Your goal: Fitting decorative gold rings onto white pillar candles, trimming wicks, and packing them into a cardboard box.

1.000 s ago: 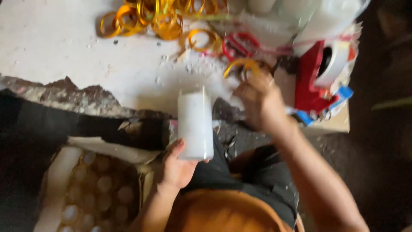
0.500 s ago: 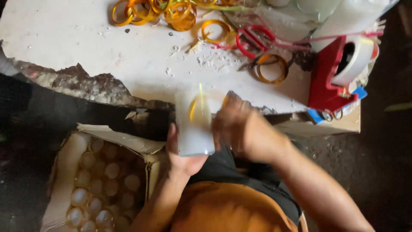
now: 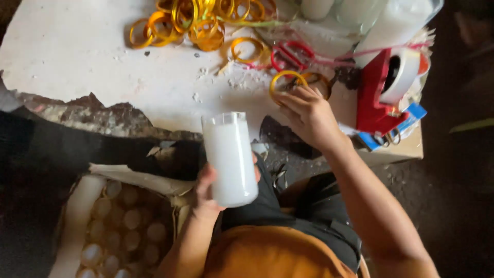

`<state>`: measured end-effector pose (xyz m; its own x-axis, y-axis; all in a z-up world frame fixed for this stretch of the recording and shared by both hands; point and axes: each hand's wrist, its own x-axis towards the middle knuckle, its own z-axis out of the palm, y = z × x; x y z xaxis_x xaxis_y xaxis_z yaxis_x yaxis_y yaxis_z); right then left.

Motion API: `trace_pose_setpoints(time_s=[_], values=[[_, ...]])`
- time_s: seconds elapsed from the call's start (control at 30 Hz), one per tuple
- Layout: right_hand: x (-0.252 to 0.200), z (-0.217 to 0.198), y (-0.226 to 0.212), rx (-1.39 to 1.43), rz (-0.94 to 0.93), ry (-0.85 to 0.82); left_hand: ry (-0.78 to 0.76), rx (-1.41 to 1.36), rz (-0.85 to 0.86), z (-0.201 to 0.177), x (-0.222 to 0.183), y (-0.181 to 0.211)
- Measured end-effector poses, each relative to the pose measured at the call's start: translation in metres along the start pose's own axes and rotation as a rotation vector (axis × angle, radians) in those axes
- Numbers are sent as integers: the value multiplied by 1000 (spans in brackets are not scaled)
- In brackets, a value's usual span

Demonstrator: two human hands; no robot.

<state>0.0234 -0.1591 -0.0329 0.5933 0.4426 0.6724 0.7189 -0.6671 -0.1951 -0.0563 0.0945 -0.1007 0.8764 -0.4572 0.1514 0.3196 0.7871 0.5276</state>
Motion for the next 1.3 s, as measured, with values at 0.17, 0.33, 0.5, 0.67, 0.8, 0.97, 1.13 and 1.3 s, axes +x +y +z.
trace_pose_setpoints(time_s=[0.17, 0.33, 0.5, 0.67, 0.8, 0.97, 1.13, 1.3], values=[[-3, -42, -8, 271, 252, 124, 144, 1127, 330, -9, 37, -4], [11, -98, -23, 372, 303, 305, 95, 1270, 306, 45, 100, 4], [22, -115, -29, 355, 145, 244, 58, 1184, 267, 57, 113, -7], [43, -112, -50, 284, 3, 87, -78, 1221, 549, 79, 111, 15], [49, -111, -56, 235, -34, -8, -174, 1109, 596, 86, 115, 29], [52, -111, -59, 233, -66, -50, -219, 1178, 583, 86, 117, 33], [51, -111, -64, 191, -61, -63, -154, 1151, 574, 85, 115, 31], [40, -102, -49, 207, -1, -7, -172, 1103, 558, 81, 120, 34]])
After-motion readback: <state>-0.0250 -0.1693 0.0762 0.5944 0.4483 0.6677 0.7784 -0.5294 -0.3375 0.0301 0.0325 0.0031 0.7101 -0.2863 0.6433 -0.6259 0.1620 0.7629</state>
